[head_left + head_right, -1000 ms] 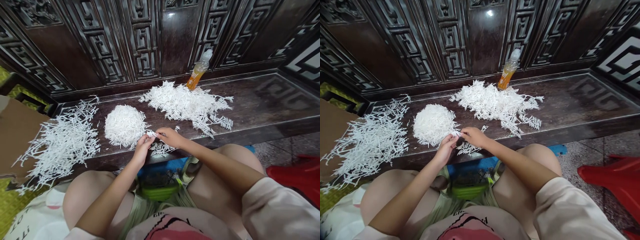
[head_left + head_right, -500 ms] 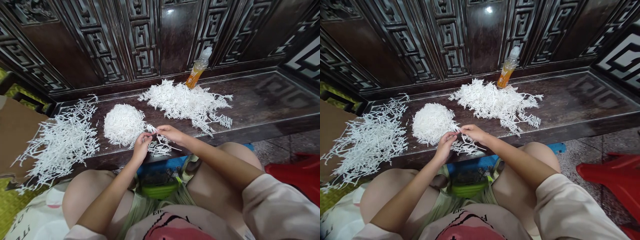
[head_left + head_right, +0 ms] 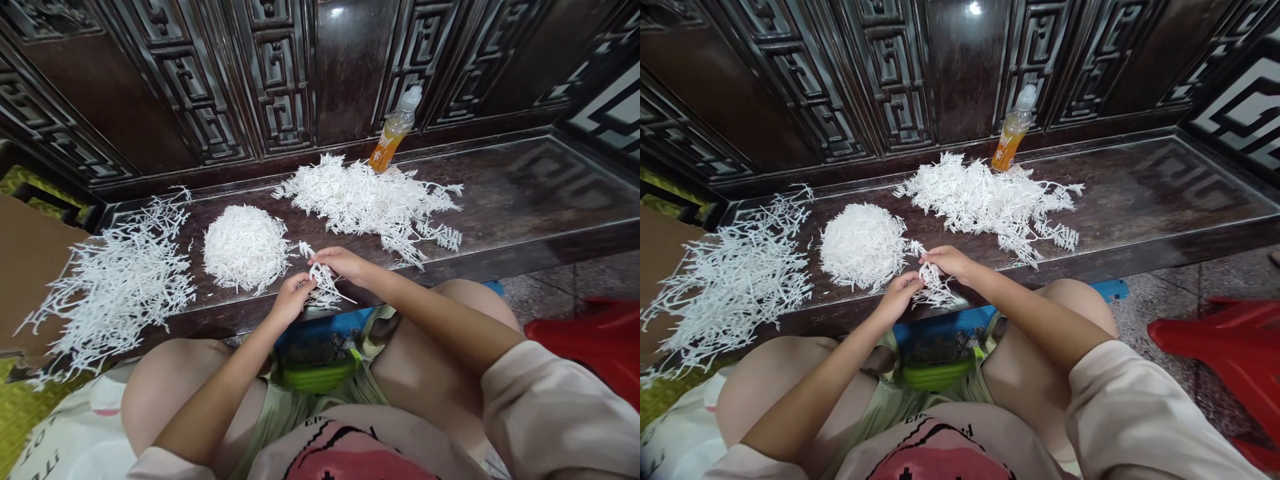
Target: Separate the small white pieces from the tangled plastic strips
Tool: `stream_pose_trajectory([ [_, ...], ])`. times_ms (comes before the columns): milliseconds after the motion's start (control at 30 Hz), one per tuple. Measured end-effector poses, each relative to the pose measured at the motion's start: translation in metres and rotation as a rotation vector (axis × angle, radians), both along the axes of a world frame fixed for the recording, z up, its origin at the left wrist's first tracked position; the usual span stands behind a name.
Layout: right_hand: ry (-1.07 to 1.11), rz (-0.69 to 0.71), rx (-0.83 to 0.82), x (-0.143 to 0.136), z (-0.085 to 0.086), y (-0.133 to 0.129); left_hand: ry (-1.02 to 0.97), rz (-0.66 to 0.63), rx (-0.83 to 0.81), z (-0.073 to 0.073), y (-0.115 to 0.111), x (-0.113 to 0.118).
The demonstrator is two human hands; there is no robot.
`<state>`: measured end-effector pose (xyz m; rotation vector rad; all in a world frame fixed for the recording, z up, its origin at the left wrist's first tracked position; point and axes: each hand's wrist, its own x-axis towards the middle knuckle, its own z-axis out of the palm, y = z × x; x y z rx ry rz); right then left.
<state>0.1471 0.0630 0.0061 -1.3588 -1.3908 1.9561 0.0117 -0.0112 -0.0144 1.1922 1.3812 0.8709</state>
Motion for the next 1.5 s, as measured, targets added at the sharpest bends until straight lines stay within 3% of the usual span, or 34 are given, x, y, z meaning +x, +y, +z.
stream_pose_trajectory([
  [133,0.061,-0.074,-0.122,0.002,-0.001,0.005,0.105,0.097,0.048,-0.001,0.004,-0.005],
  [300,0.241,-0.063,-0.342,0.004,-0.001,0.006,0.488,0.149,0.198,0.0,0.008,-0.012],
  [400,0.277,-0.088,-0.424,0.003,-0.005,0.003,0.673,0.12,0.352,-0.003,0.007,-0.012],
  [500,0.288,-0.107,-0.431,0.002,-0.008,0.0,0.729,0.027,0.495,-0.007,0.004,-0.009],
  [633,0.247,-0.11,-0.37,0.002,-0.005,0.002,0.715,0.005,0.521,-0.006,0.002,-0.007],
  [800,0.145,-0.146,-0.166,0.0,0.002,0.003,0.495,0.142,0.353,0.002,0.005,-0.008],
  [867,0.166,-0.154,-0.168,-0.002,0.003,0.0,0.379,0.189,0.243,0.003,0.005,-0.007],
  [967,0.284,-0.055,-0.245,-0.004,0.004,-0.006,0.279,0.218,0.147,0.002,0.004,-0.007],
  [1233,0.173,0.02,-0.108,-0.006,-0.001,-0.008,0.157,0.197,0.193,0.008,0.004,-0.009],
  [1367,0.128,0.045,-0.04,-0.005,-0.003,-0.007,0.173,0.174,0.218,0.008,0.005,-0.012],
  [1500,0.133,0.07,0.007,-0.005,-0.002,-0.008,0.341,0.076,0.198,0.01,0.005,-0.012],
])
